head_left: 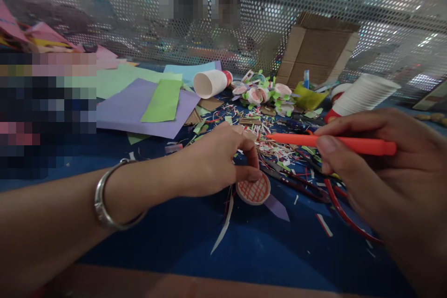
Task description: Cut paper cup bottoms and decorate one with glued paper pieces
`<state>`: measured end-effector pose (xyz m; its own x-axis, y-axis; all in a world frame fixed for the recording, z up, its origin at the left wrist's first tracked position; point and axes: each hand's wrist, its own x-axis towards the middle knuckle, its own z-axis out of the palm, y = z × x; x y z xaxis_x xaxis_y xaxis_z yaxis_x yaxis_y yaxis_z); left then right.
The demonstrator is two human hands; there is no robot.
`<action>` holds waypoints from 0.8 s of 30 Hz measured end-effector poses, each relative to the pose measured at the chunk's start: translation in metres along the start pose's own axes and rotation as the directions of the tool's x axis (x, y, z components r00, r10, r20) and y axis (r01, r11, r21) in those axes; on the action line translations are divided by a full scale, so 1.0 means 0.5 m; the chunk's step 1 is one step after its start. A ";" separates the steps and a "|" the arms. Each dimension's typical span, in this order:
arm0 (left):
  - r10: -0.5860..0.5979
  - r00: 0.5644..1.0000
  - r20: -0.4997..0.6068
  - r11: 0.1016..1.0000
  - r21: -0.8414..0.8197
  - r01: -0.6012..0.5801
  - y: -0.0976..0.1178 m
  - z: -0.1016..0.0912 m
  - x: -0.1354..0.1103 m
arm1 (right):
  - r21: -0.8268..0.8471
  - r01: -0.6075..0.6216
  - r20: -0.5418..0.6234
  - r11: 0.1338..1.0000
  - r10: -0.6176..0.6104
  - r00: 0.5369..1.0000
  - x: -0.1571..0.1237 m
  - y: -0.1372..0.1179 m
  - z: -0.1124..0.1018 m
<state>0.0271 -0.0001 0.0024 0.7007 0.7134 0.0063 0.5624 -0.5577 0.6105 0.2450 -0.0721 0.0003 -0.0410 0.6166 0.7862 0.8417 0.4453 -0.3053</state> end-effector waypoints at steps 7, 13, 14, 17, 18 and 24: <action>-0.051 0.997 0.057 0.999 -0.017 0.052 -0.003 0.005 0.000 | 0.000 0.009 0.004 1.000 -0.009 1.000 -0.002 0.000 0.000; -0.147 0.979 0.138 0.987 -0.042 0.154 0.001 0.005 -0.003 | -0.005 0.011 -0.001 1.000 -0.011 1.000 0.001 -0.003 0.004; -0.148 0.980 0.136 0.988 -0.031 0.154 0.001 0.006 -0.003 | -0.009 0.015 -0.002 1.000 -0.015 1.000 0.001 -0.003 0.004; -0.102 0.991 0.088 0.995 -0.002 0.102 -0.001 0.007 -0.005 | -0.015 0.015 0.005 1.000 -0.015 1.000 0.000 -0.002 0.001; -0.076 0.995 0.067 0.997 0.004 0.076 0.000 0.006 -0.007 | -0.017 0.012 0.007 1.000 -0.012 1.000 0.000 -0.002 0.000; 0.008 0.999 -0.049 0.993 0.115 -0.002 0.014 -0.019 -0.038 | 0.018 -0.078 -0.029 0.997 0.079 0.996 -0.001 -0.007 0.003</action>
<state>0.0138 -0.0134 0.0142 0.6828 0.7289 0.0503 0.6072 -0.6044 0.5157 0.2415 -0.0729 0.0003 0.0412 0.6307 0.7750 0.8327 0.4070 -0.3755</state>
